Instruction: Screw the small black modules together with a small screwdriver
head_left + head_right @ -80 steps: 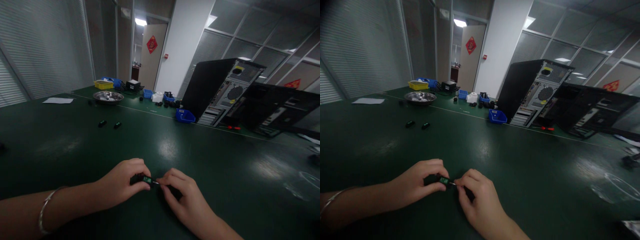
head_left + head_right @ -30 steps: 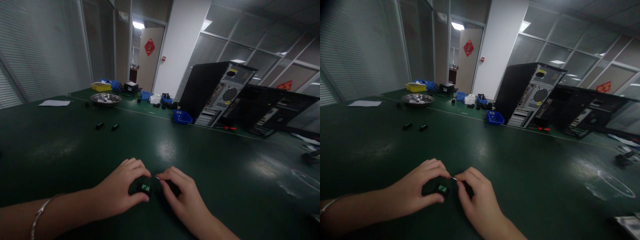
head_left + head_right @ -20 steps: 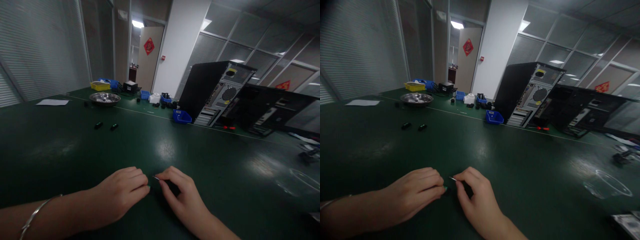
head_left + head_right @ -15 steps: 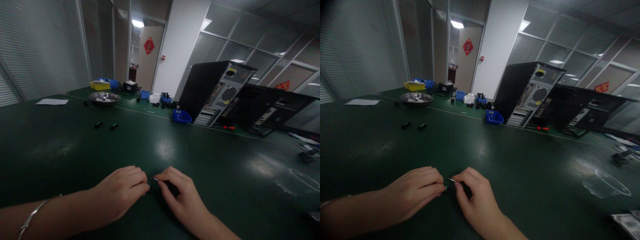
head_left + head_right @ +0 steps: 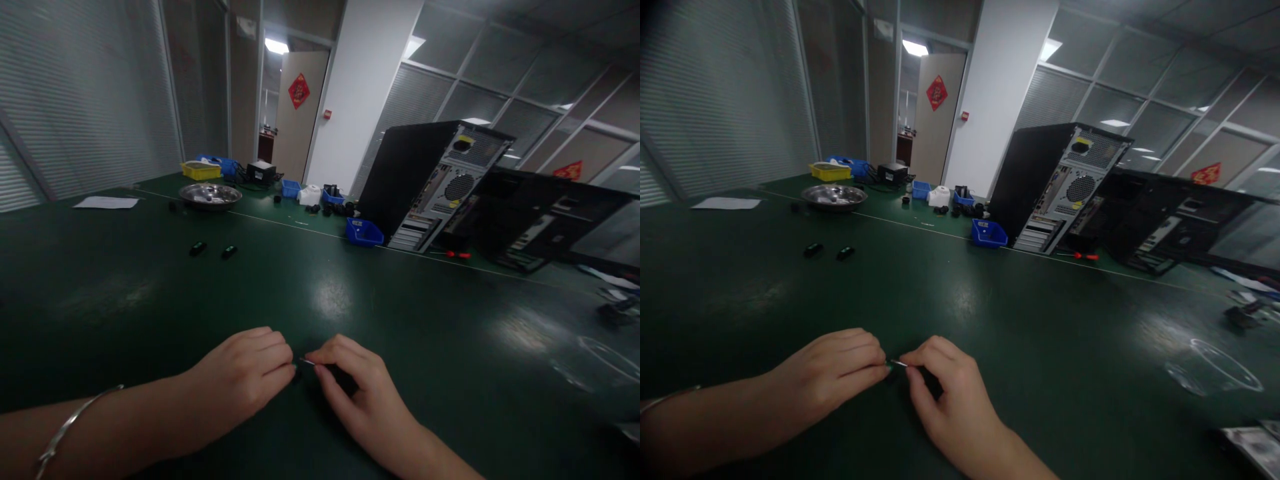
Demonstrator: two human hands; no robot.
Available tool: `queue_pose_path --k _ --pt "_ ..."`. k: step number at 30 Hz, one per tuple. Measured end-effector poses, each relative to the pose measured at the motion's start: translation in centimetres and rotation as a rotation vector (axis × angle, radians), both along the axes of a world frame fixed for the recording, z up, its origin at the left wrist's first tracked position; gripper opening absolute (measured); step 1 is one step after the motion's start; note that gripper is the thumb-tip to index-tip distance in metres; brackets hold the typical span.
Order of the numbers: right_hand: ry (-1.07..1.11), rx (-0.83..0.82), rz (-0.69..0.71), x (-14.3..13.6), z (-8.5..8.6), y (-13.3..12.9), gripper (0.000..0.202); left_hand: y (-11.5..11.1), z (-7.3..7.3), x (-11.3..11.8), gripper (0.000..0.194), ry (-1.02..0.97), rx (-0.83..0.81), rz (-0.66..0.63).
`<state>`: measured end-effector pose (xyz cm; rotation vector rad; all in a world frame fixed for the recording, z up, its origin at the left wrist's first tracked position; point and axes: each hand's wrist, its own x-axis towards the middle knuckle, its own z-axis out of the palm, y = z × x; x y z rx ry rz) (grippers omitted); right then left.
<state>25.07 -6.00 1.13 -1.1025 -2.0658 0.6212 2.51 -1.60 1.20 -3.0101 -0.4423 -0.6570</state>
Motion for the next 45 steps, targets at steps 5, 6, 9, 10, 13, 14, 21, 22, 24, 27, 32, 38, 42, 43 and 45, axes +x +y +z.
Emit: queue_pose_path --k 5,6,9,10,13,14,21,22,24,27,32,38,42,43,45 --pt "-0.003 0.003 0.007 -0.03 0.01 -0.2 0.02 -0.01 0.2 -0.11 0.022 0.027 0.02 0.013" --pt "-0.004 0.003 0.006 -0.05 0.03 -0.21 0.02 -0.02 0.18 -0.11 0.022 0.032 0.016 0.016" --pt "-0.004 0.002 0.008 -0.12 0.06 -0.15 0.02 -0.01 0.08 -0.13 0.022 0.031 0.009 0.016" --pt "-0.004 0.001 0.011 -0.13 0.07 -0.11 0.02 0.01 0.04 -0.15 0.023 0.028 0.009 0.012" --pt "0.001 0.004 0.022 -0.09 0.02 -0.05 0.019 0.11 -0.04 -0.21 0.024 0.027 0.008 0.009" --pt "0.002 0.006 0.023 -0.06 0.0 -0.06 0.02 0.15 -0.07 -0.22 0.025 0.023 0.005 0.007" --pt "0.007 0.0 0.014 -0.03 0.06 -0.16 0.02 0.28 -0.45 -0.12 0.021 -0.021 -0.039 0.0" --pt "0.009 -0.001 0.014 -0.04 0.1 -0.16 0.02 0.28 -0.5 -0.11 0.021 -0.032 -0.04 0.003" --pt "0.011 -0.002 0.017 -0.04 0.16 -0.16 0.021 0.29 -0.56 -0.1 0.025 -0.057 -0.043 0.007" --pt "0.015 0.0 0.016 0.03 0.18 -0.21 0.02 0.33 -0.63 -0.05 0.031 -0.08 -0.053 0.006" --pt "0.012 0.005 0.015 0.1 0.09 -0.3 0.02 0.45 -0.73 0.05 0.031 -0.089 -0.077 0.006" --pt "0.027 0.003 0.015 0.05 0.15 -0.04 0.021 0.6 -0.66 -0.27 0.029 -0.082 -0.162 0.012" --pt "0.042 0.015 0.019 0.06 0.11 0.07 0.022 0.64 -0.5 -0.42 0.024 -0.082 -0.178 0.027" --pt "0.041 0.016 0.021 0.06 0.08 0.08 0.022 0.64 -0.48 -0.44 0.023 -0.074 -0.175 0.037" --pt "0.042 0.02 0.019 0.06 0.01 0.11 0.021 0.71 -0.47 -0.51 0.023 -0.056 -0.17 0.055"
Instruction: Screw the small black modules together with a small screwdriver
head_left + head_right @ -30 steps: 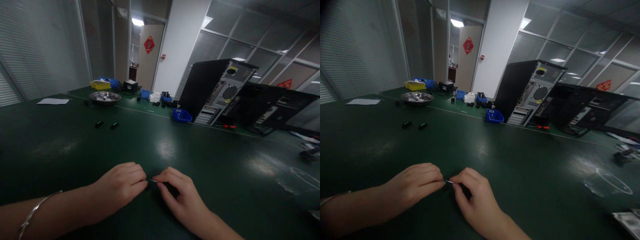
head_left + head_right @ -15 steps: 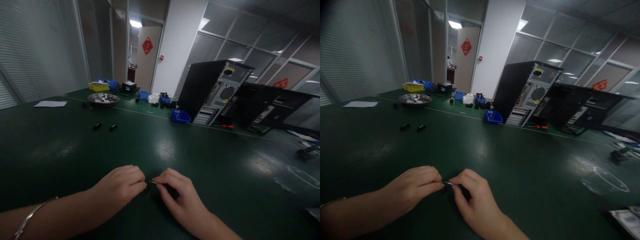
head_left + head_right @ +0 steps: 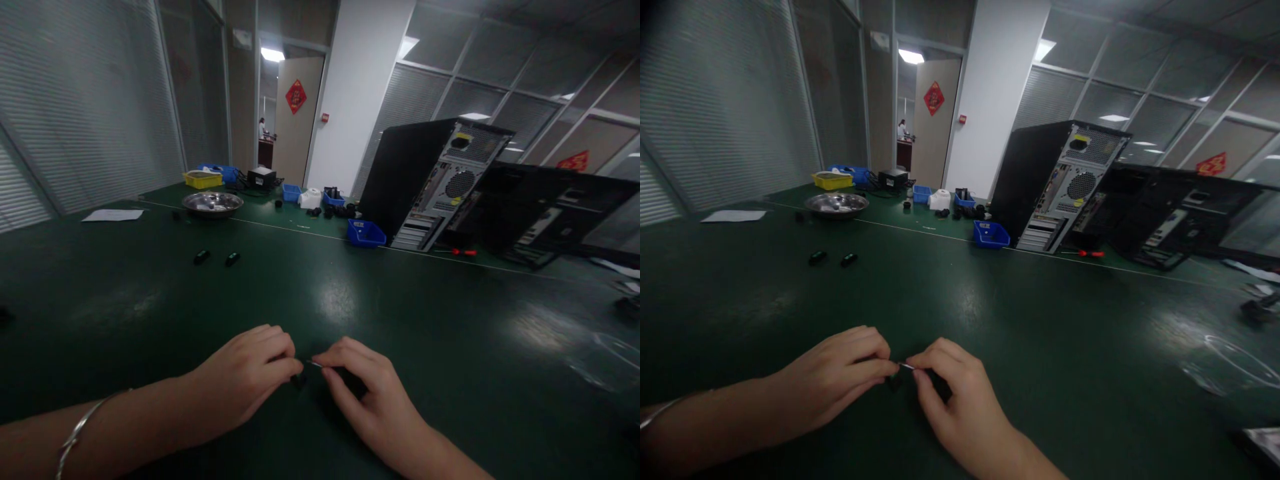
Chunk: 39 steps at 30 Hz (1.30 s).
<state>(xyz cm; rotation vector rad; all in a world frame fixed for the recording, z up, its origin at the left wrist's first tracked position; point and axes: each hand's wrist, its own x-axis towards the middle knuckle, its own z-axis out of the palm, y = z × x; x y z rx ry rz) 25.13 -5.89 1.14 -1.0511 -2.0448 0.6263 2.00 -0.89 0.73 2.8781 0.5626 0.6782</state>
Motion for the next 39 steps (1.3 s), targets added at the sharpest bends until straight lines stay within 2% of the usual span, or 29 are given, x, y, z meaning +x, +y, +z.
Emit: queue_pose_path --k 4,8,12,14,17,21,23,25,28,33,36,39 --pt "0.007 -0.005 -0.005 0.1 -0.1 0.1 0.021 1.0 0.1 -0.4 0.026 0.006 -0.025 0.025" --pt "0.005 -0.02 0.004 0.5 -0.2 0.0 0.021 4.3 1.2 -2.4 0.021 -0.023 0.049 0.18" --pt "0.001 -0.049 0.015 0.7 -0.1 0.0 0.022 9.3 3.1 -7.4 0.017 -0.104 0.137 0.435" --pt "-0.006 -0.061 0.016 0.7 -0.1 0.1 0.022 11.4 3.5 -10.6 0.027 -0.152 0.194 0.577" --pt "-0.022 -0.08 0.013 0.8 -0.1 0.1 0.021 13.7 2.7 -14.8 0.046 -0.205 0.265 0.728" --pt "-0.036 -0.085 0.015 0.8 -0.1 0.1 0.022 15.8 -0.3 -17.7 0.054 -0.19 0.269 0.843" --pt "-0.042 -0.083 0.02 0.8 -0.1 0.1 0.022 16.5 -1.7 -18.1 0.051 -0.151 0.238 0.899" --pt "-0.041 -0.079 0.025 0.8 -0.2 0.1 0.022 16.8 -2.4 -18.3 0.04 -0.106 0.204 0.943" --pt "-0.028 -0.065 0.026 0.7 -0.2 0.2 0.022 16.2 -2.2 -18.1 0.023 -0.044 0.176 0.958" --pt "-0.014 -0.051 0.031 0.5 -0.1 0.1 0.021 15.0 -1.2 -16.1 0.028 0.036 0.136 0.878" --pt "-0.019 -0.053 0.031 0.5 0.1 0.0 0.021 15.1 -1.6 -15.2 0.035 0.068 0.074 0.809" --pt "-0.021 -0.069 0.034 0.5 0.3 0.0 0.02 15.4 -2.0 -15.3 0.033 0.049 0.019 0.784"
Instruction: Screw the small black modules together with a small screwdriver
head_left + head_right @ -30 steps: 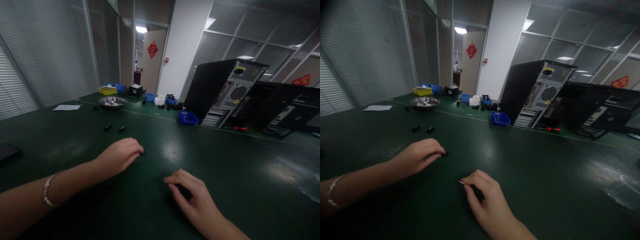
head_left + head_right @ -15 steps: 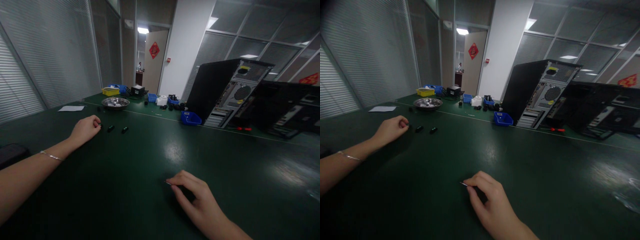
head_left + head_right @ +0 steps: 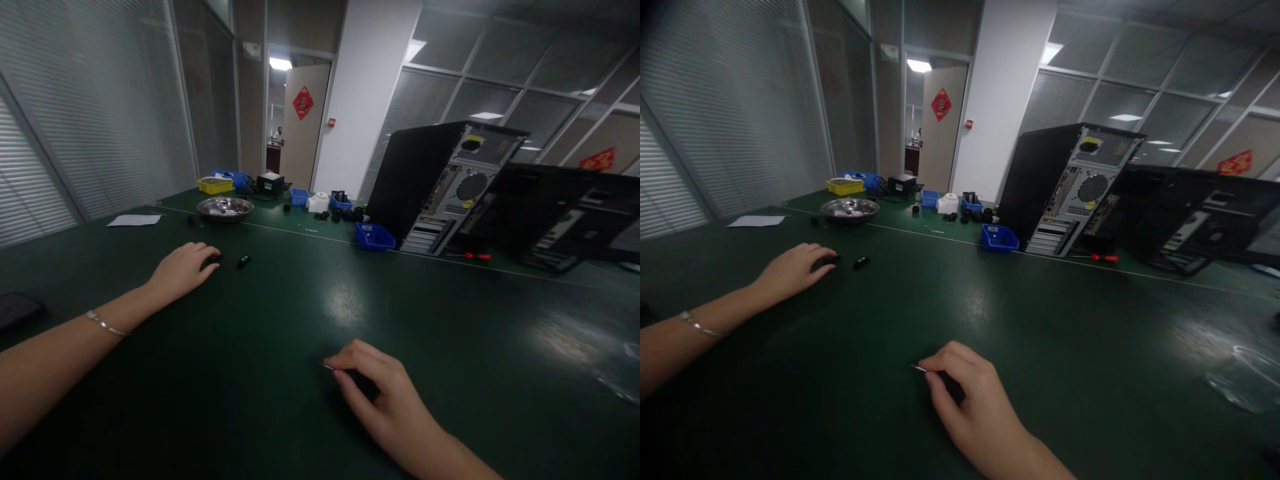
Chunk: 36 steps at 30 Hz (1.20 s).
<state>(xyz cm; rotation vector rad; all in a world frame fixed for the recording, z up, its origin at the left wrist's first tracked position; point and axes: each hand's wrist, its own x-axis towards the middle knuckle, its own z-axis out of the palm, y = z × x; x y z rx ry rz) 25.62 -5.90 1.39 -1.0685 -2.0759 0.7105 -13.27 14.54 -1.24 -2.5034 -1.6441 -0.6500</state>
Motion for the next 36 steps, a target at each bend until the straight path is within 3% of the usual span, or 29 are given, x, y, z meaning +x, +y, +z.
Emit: queue_pose_path --k 4,8,11,14,16,19,23,29,36 --pt "-0.001 -0.011 -0.005 0.1 0.1 -0.1 0.02 -0.6 1.0 0.3 0.029 -0.112 0.004 -0.006" --pt "-0.007 0.004 0.0 0.2 -0.1 -0.1 0.022 -3.4 2.7 4.3 0.031 -0.249 0.031 -0.092" --pt "-0.009 0.018 -0.02 0.2 -0.3 0.1 0.021 -7.4 3.2 9.3 0.025 -0.288 -0.043 -0.274" --pt "0.01 0.05 -0.063 0.1 -0.5 0.3 0.019 -11.8 2.9 13.5 0.02 -0.395 -0.265 -0.64" --pt "0.03 0.069 -0.091 0.1 -0.5 0.3 0.019 -14.1 2.5 15.0 0.021 -0.431 -0.381 -0.784" --pt "0.034 0.074 -0.087 0.0 -0.5 0.2 0.018 -15.5 2.1 15.4 0.022 -0.392 -0.481 -0.84" --pt "-0.055 0.058 -0.027 -0.2 -0.2 0.0 0.019 -15.2 1.8 14.9 0.019 -0.324 -0.531 -0.793" --pt "-0.262 0.057 -0.011 0.0 0.7 -0.3 0.02 -15.3 2.2 15.0 0.03 -0.293 -0.539 -0.776" --pt "-0.418 0.042 -0.01 0.3 1.3 -0.3 0.021 -15.1 1.8 15.1 0.021 -0.282 -0.473 -0.762"
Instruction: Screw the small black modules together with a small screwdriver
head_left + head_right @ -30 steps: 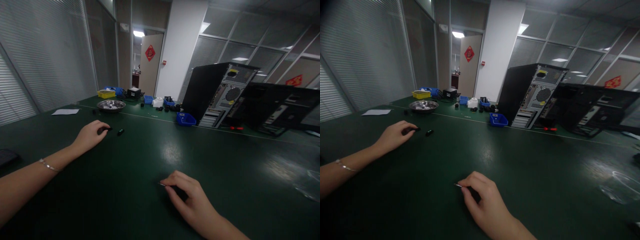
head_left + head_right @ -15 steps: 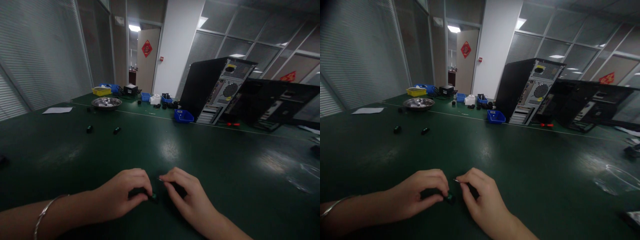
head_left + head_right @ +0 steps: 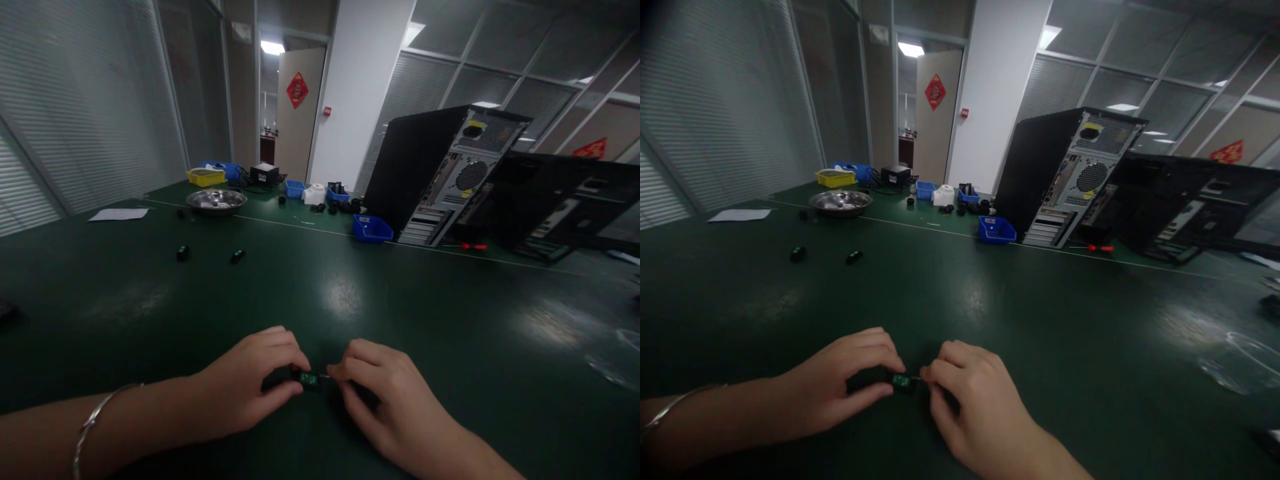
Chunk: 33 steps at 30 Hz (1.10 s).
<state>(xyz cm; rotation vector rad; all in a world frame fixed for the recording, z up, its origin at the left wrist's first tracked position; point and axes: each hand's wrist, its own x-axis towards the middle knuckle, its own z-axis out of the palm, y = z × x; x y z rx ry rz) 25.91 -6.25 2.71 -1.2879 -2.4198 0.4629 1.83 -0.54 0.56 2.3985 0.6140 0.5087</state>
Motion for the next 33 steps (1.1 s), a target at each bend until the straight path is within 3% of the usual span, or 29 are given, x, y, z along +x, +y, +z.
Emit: queue_pose_path --k 33 --pt "0.071 0.01 0.014 -0.6 -1.2 -0.1 0.02 -0.1 0.0 0.1 0.015 0.008 -0.042 0.029"
